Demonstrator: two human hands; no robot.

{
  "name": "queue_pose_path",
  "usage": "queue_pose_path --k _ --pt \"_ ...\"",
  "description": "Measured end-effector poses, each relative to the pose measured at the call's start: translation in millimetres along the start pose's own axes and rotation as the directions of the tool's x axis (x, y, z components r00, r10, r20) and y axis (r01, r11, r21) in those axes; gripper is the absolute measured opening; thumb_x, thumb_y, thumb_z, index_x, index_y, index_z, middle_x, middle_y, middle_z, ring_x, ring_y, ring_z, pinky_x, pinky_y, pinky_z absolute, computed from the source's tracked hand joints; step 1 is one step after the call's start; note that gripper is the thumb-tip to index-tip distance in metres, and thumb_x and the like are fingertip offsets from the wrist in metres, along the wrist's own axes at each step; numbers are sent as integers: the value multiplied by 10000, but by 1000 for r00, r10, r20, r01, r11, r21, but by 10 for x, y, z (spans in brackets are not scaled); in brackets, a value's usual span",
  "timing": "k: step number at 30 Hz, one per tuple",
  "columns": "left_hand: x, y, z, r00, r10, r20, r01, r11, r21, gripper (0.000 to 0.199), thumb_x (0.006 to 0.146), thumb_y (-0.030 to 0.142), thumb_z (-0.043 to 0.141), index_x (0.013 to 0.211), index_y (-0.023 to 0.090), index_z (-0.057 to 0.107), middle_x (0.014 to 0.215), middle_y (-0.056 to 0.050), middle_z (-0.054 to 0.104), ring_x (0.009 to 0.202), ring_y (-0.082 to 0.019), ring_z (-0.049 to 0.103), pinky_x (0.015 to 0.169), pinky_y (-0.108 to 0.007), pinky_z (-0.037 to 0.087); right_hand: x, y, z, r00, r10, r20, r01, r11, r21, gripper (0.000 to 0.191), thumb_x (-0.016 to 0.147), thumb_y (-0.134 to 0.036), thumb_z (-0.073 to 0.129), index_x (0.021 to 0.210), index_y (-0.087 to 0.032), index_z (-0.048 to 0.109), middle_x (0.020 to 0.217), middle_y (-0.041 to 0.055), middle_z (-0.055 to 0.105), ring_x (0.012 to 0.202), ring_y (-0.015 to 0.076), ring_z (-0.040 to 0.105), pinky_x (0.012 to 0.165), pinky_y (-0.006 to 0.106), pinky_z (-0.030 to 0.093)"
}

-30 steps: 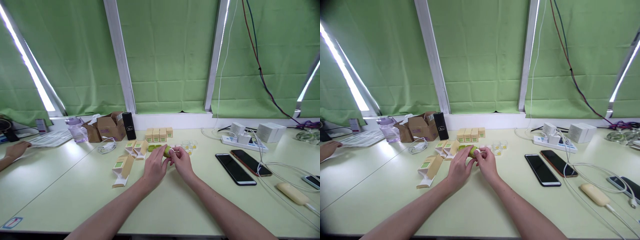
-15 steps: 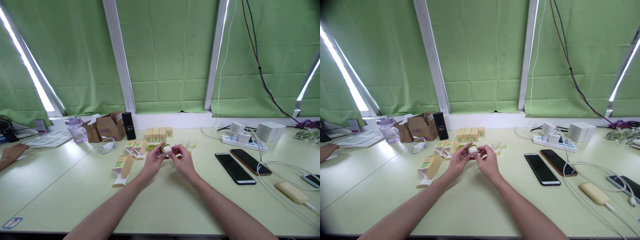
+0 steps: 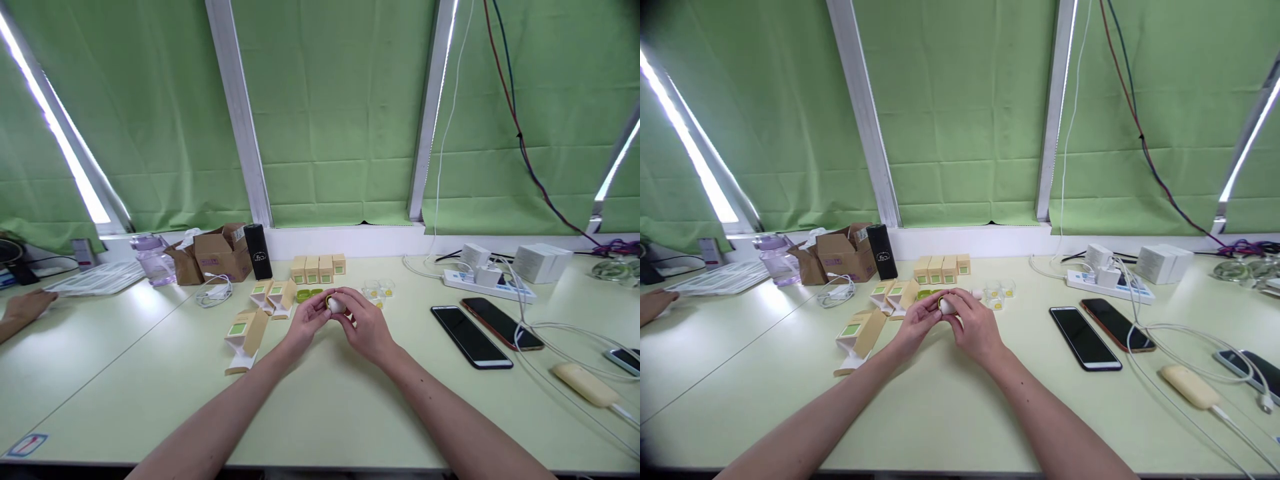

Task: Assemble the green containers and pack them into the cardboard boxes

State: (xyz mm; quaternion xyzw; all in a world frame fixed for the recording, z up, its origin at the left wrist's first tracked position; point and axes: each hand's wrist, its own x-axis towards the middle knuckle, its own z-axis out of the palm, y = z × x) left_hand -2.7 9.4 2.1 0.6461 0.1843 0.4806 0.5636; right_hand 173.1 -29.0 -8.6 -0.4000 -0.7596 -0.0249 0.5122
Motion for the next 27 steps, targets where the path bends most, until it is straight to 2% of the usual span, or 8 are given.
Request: queue_pose_path --k 5,12,23,27 --pt "-2 -8 16 999 -35 -37 34 999 -10 535 865 425 781 1339 195 688 1275 -146 715 1196 -312 676 1042 -465 554 -14 35 33 999 -32 7 32 999 2 364 1020 -219 518 1374 -258 598 1410 120 643 1275 269 645 870 392 651" --pt "-23 -43 54 992 -57 -109 56 998 -12 552 857 403 782 1355 188 678 1305 -146 701 1229 -301 655 1105 -483 517 -9 40 43 996 -89 14 89 993 -75 340 1043 -209 476 1366 -231 579 1384 138 665 1284 264 645 975 434 619" --pt "19 -1 118 981 -25 -195 24 1000 -7 503 842 402 789 1278 160 721 1249 -142 730 1247 -311 639 1124 -479 493 24 -9 64 990 -141 -2 137 968 -209 310 1051 -177 454 1349 -197 539 1369 172 666 1253 283 669 927 431 636" --pt "-3 -28 76 983 -35 -179 32 999 -21 526 845 406 787 1307 167 710 1227 -134 734 1200 -302 656 1081 -464 520 23 -19 68 987 -160 -25 151 965 -215 281 1046 -180 468 1314 -188 553 1337 170 682 1211 277 691 903 418 646"
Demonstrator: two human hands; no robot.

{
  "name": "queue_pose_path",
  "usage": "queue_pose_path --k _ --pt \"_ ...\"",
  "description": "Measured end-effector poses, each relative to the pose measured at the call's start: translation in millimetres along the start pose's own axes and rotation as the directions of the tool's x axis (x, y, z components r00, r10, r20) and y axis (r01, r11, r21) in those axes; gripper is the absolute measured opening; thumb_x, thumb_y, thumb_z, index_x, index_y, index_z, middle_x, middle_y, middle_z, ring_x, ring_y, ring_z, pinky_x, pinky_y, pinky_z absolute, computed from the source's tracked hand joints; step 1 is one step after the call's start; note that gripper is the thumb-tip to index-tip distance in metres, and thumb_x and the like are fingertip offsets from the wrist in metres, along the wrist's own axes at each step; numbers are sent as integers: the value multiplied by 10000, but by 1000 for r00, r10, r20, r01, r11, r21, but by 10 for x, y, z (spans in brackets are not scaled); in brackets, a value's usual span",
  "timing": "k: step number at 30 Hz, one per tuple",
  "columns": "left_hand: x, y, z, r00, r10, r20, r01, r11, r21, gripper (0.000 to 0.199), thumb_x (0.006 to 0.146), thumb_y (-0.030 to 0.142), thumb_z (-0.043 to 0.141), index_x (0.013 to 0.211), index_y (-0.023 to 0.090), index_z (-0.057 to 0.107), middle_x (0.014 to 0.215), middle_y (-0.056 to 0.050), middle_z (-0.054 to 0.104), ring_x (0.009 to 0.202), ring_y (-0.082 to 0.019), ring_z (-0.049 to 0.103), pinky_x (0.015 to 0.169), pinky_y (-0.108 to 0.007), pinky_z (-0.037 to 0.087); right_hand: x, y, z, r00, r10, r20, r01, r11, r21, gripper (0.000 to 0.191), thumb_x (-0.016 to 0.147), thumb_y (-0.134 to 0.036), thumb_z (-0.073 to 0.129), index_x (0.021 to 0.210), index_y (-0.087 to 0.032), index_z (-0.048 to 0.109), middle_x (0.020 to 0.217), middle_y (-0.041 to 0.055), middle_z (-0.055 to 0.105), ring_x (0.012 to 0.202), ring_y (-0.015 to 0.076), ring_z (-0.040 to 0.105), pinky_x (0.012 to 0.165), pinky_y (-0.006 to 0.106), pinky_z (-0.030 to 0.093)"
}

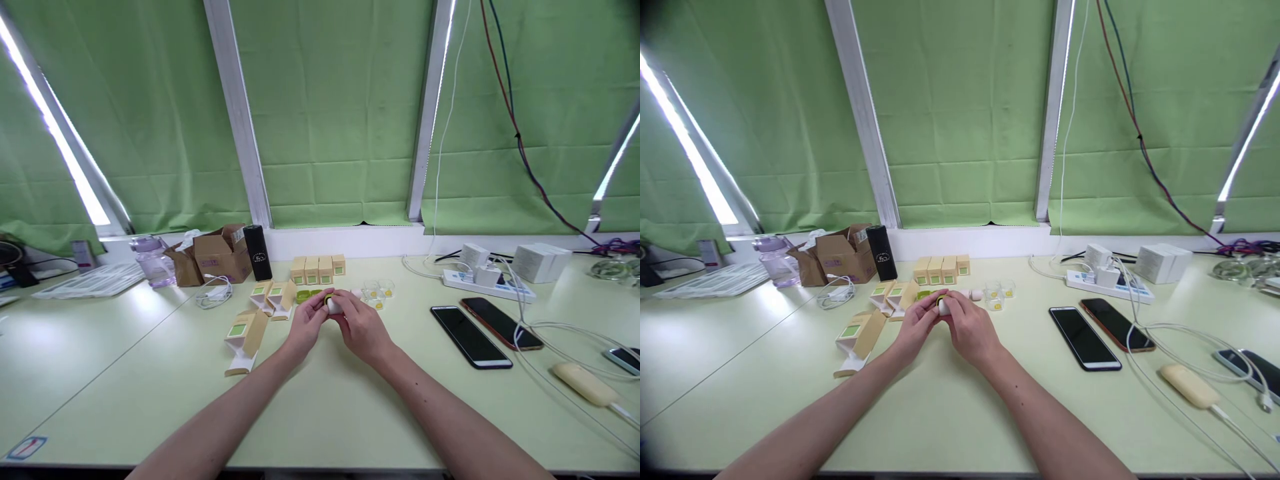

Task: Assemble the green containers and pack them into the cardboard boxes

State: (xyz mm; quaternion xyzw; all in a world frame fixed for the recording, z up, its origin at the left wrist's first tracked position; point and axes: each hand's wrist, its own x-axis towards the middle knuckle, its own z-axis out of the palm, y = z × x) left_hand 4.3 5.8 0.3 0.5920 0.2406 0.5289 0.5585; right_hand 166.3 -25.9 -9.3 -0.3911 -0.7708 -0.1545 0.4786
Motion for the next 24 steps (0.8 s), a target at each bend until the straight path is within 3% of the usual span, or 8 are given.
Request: queue_pose_path --k 7,18,24 --pt "-9 -37 -32 995 5 95 -8 1000 24 628 809 399 847 1371 189 663 1375 -146 665 1320 -319 594 1126 -447 482 -28 16 -2 1000 -8 -15 8 1000 -19 295 1027 -160 463 1303 -175 567 1294 166 695 1137 275 714 813 393 656" --pt "19 -74 -37 998 9 62 -15 995 101 613 822 435 834 1352 178 665 1343 -148 683 1268 -297 634 1121 -454 498 -49 -3 37 999 36 0 -36 999 -23 339 1016 -133 452 1312 -194 606 1307 163 683 1114 258 721 812 370 649" --pt "11 -48 -14 998 9 62 -15 995 97 595 823 434 833 1335 173 676 1335 -145 691 1280 -296 632 1119 -439 508 -58 20 37 999 39 11 -40 999 19 372 1004 -130 466 1352 -197 577 1321 165 671 1177 275 694 881 415 649"
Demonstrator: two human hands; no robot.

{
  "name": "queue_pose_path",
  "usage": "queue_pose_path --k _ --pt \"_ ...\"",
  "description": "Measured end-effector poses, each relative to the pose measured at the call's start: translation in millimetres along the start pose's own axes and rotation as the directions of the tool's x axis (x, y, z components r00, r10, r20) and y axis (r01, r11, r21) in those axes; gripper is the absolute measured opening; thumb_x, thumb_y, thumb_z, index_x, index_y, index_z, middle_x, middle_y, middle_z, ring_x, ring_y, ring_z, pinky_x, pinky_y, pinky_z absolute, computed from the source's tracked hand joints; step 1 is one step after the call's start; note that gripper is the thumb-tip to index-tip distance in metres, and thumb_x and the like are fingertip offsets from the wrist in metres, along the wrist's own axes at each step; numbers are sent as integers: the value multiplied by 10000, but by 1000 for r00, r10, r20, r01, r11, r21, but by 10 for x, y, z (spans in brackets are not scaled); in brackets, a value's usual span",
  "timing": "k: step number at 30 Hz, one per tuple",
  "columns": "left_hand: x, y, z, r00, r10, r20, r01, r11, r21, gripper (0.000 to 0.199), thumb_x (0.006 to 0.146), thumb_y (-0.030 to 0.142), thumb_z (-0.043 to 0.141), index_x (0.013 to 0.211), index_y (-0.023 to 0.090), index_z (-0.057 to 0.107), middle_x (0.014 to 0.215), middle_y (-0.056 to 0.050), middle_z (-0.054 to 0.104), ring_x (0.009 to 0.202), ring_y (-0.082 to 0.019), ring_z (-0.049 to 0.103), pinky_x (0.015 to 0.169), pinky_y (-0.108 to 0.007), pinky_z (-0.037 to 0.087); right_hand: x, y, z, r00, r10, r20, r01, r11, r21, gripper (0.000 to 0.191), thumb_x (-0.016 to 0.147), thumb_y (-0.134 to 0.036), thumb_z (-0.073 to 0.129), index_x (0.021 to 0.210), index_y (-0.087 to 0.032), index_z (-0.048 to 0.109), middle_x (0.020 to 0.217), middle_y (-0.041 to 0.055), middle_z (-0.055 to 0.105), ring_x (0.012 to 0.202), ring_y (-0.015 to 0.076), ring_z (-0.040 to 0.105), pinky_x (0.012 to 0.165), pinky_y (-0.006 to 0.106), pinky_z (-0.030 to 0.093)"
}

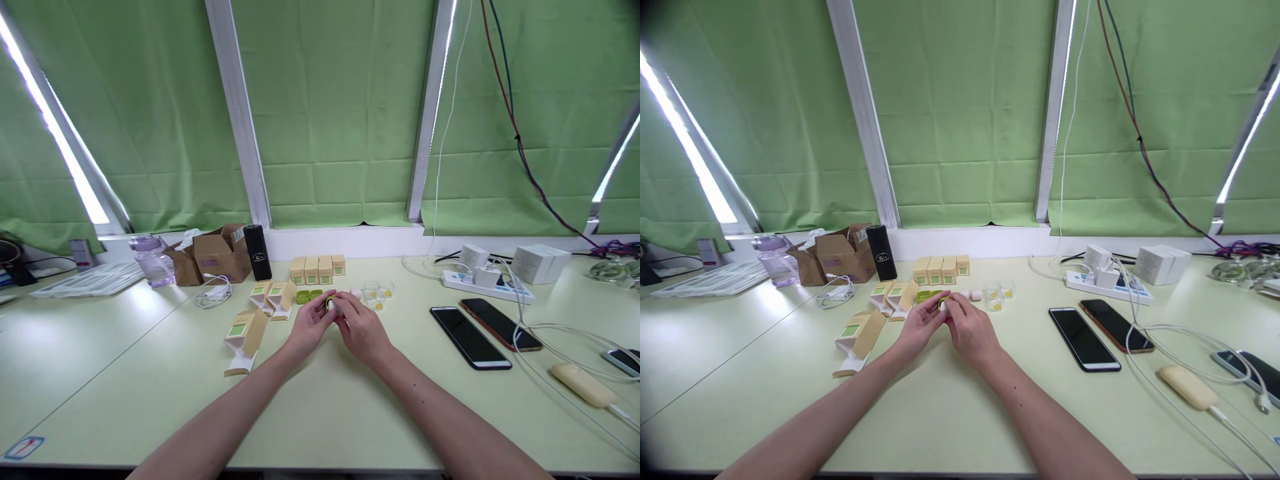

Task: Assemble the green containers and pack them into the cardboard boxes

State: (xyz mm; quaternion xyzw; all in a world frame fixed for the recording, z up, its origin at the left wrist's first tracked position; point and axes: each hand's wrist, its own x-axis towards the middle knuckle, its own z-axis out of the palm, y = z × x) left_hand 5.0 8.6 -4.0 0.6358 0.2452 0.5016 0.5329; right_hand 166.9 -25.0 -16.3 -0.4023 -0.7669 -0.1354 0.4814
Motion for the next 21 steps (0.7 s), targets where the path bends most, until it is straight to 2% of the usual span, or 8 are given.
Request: queue_pose_path --k 4,7,14,18,21 --pt "-3 20 3 1000 -14 2 14 1000 -27 629 822 440 831 1366 176 654 1302 -141 705 1221 -297 663 1056 -446 555 4 7 -15 1000 0 4 0 996 87 493 967 -110 502 1451 -202 487 1342 170 649 1267 296 637 962 459 628" --pt "2 29 1 1000 -15 -7 15 998 -58 652 809 454 839 1368 175 652 1333 -143 694 1263 -314 641 1070 -454 547 5 8 -18 999 33 15 -35 986 164 564 963 -72 465 1502 -228 416 1365 157 634 1289 281 619 978 457 619" --pt "9 34 5 999 -53 -2 52 995 -90 712 796 469 849 1397 163 620 1315 -151 700 1264 -314 639 1068 -451 548 -10 34 -1 994 102 35 -107 976 192 420 988 -118 467 1394 -225 474 1280 138 677 1065 256 703 812 397 628" --pt "-4 70 3 999 -49 -2 49 996 -68 693 811 472 832 1398 180 609 1246 -136 710 1142 -281 686 930 -402 608 -9 24 -13 985 162 65 -171 967 188 373 967 -151 506 1334 -219 509 1148 110 716 868 226 709 707 358 594" --pt "-15 112 -21 999 -47 -27 46 999 -9 635 864 490 770 1391 181 599 1119 -118 723 910 -214 719 721 -314 609 1 11 -24 963 255 89 -270 931 245 354 958 -207 542 1310 -225 514 1095 88 722 789 206 691 675 344 576"
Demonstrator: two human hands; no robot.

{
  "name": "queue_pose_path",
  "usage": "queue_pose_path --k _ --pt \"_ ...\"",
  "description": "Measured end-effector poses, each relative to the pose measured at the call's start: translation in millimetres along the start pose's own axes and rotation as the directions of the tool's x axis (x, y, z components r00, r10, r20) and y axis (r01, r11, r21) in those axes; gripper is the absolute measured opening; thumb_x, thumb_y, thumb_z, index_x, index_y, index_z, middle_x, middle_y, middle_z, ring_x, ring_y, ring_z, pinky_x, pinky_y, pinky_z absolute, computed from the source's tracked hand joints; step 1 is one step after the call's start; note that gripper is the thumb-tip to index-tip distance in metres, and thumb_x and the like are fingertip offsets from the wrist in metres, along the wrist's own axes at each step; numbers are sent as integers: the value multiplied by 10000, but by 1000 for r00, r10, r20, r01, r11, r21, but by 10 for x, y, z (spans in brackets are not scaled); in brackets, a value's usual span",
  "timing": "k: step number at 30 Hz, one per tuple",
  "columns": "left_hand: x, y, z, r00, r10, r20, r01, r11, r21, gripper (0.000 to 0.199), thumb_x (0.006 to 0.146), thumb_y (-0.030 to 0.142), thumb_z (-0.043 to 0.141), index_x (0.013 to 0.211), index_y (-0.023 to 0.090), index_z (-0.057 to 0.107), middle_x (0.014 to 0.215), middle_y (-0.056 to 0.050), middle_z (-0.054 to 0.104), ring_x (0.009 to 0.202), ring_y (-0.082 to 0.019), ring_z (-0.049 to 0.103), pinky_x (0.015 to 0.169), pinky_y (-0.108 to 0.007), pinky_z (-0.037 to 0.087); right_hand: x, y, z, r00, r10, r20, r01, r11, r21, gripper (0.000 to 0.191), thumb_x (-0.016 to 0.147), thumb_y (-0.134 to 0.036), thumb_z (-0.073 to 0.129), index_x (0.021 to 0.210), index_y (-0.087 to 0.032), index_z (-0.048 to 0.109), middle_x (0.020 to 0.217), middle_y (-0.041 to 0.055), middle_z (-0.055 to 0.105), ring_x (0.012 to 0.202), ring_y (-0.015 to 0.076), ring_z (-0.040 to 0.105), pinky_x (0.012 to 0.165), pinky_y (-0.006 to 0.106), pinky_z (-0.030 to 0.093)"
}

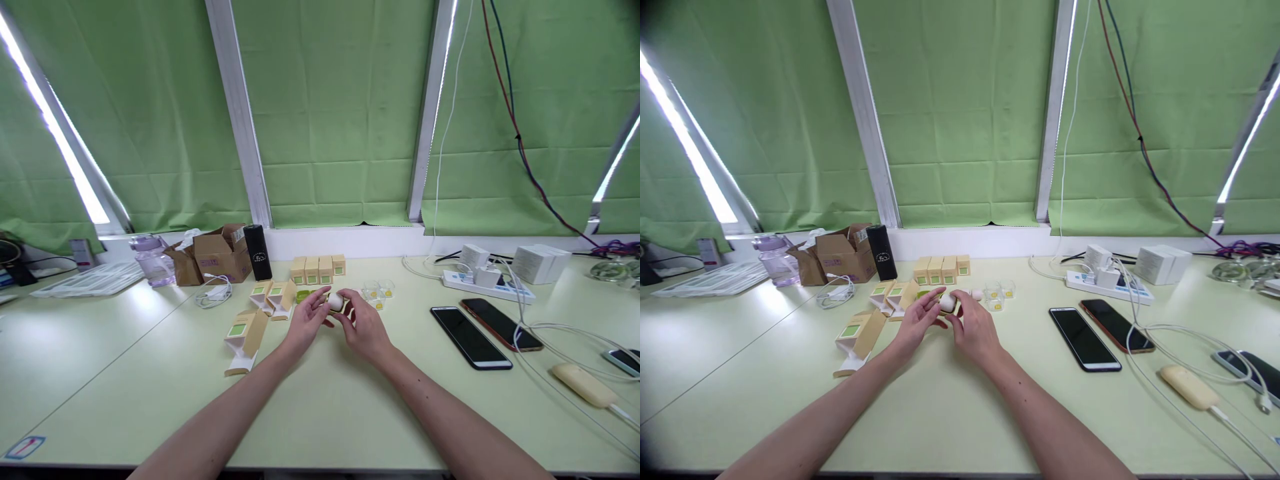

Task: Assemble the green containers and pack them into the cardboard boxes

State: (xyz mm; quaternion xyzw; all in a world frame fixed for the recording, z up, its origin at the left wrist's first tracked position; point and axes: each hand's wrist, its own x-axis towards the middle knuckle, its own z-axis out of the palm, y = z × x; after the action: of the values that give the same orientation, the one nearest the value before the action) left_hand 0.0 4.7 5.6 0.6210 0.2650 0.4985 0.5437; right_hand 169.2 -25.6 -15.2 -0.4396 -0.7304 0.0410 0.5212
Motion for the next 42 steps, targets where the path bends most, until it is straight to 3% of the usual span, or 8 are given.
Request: queue_pose_path --k 3,7,11,14,19,24,30,42 --pt "10 21 -43 997 33 -63 -29 998 60 568 889 514 725 1327 167 620 1074 -111 719 718 -147 678 565 -244 524 18 -16 -11 995 102 -1 -102 991 92 338 944 -250 576 1277 -234 520 1113 82 724 788 201 682 677 340 570" --pt "43 2 -98 990 78 -113 -65 991 114 499 888 497 716 1247 161 631 1081 -114 723 666 -114 617 548 -230 490 50 -43 -33 981 193 -3 -189 964 188 326 926 -286 604 1241 -236 535 1113 79 733 765 191 666 683 339 562" --pt "53 -32 -120 982 137 -128 -105 968 229 421 903 427 688 1237 177 631 1068 -109 734 746 -145 630 597 -248 509 69 -67 -41 966 257 4 -246 923 296 333 912 -327 625 1220 -242 533 1125 73 740 744 175 653 671 322 549" --pt "51 -56 -125 973 198 -118 -150 932 329 362 924 354 653 1248 193 628 1094 -113 731 943 -210 682 673 -279 533 76 -65 -30 955 298 14 -281 885 370 345 906 -376 638 1208 -240 541 1105 72 741 742 171 646 647 303 539" --pt "44 -99 -145 943 327 -64 -250 820 515 348 924 212 608 1272 217 627 1172 -107 716 1069 -232 669 874 -372 550 93 -31 -2 931 364 38 -335 806 488 400 887 -472 660 1186 -226 556 960 46 715 719 162 617 595 272 515" --pt "15 -99 -153 882 465 71 -387 633 670 481 890 105 606 1345 262 605 1290 -101 655 1227 -270 559 1033 -465 497 120 -35 -2 900 427 89 -390 694 605 479 825 -557 704 1134 -217 567 794 0 665 647 155 583 511 253 475" --pt "-9 -57 -132 826 524 209 -477 450 755 493 904 71 604 1351 278 598 1400 -101 607 1314 -312 483 1111 -546 420 158 -78 -37 853 497 160 -465 583 666 564 737 -657 752 1046 -217 584 645 -34 637 526 140 545 450 255 448" --pt "-6 -74 -141 805 536 254 -488 355 798 398 885 97 668 1245 266 646 1289 -111 596 1261 -311 484 1042 -503 466 145 -54 14 823 522 223 -528 561 637 583 732 -709 740 976 -185 662 605 -19 633 522 139 560 424 235 425"
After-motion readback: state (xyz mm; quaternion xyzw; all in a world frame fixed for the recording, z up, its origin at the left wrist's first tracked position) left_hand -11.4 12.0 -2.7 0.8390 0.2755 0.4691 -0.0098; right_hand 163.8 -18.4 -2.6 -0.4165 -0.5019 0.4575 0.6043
